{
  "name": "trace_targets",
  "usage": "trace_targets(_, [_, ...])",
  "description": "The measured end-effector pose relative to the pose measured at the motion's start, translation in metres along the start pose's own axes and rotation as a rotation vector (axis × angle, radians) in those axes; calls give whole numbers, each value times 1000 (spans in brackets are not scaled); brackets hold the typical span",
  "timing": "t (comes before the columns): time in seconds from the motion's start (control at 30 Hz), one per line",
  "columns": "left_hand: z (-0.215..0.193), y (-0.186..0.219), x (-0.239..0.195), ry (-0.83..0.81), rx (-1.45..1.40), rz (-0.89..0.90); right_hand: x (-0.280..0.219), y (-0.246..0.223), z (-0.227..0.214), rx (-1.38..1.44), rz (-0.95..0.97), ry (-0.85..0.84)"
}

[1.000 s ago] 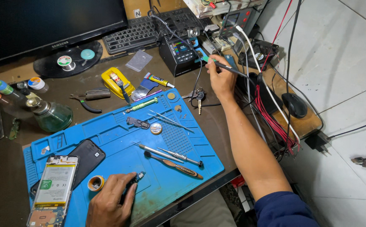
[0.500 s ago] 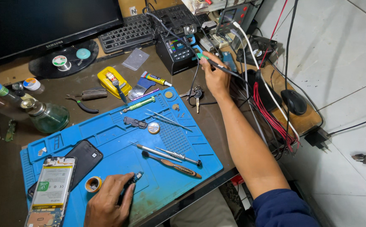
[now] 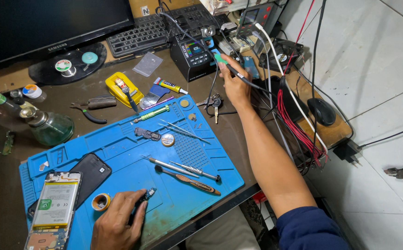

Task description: The person uses a soldering iron to work on a small electronic component on a blue mat. They hold the component with their left hand and apply the soldering iron with their right hand, repeatedly touching the component's surface. The workspace contains disassembled phones and various tools.

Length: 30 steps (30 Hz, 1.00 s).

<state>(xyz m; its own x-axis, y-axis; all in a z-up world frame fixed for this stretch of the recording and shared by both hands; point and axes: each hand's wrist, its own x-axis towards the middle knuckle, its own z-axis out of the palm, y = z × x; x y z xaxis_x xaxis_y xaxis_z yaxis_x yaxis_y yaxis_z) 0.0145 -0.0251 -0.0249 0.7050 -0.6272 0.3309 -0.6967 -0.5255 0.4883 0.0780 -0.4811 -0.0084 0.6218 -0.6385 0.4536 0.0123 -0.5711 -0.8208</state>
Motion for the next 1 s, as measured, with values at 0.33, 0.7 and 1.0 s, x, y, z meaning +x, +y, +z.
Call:
trace_targets(0.33, [-2, 3, 1, -16, -3, -36, 2, 6, -3, -63, -5, 68])
trace_targets(0.7, [-6, 2, 2, -70, -29, -51, 5, 22, 6, 48, -59, 93])
trace_targets(1.0, [-6, 3, 2, -35, -14, -15, 6, 19, 1, 68, -134, 277])
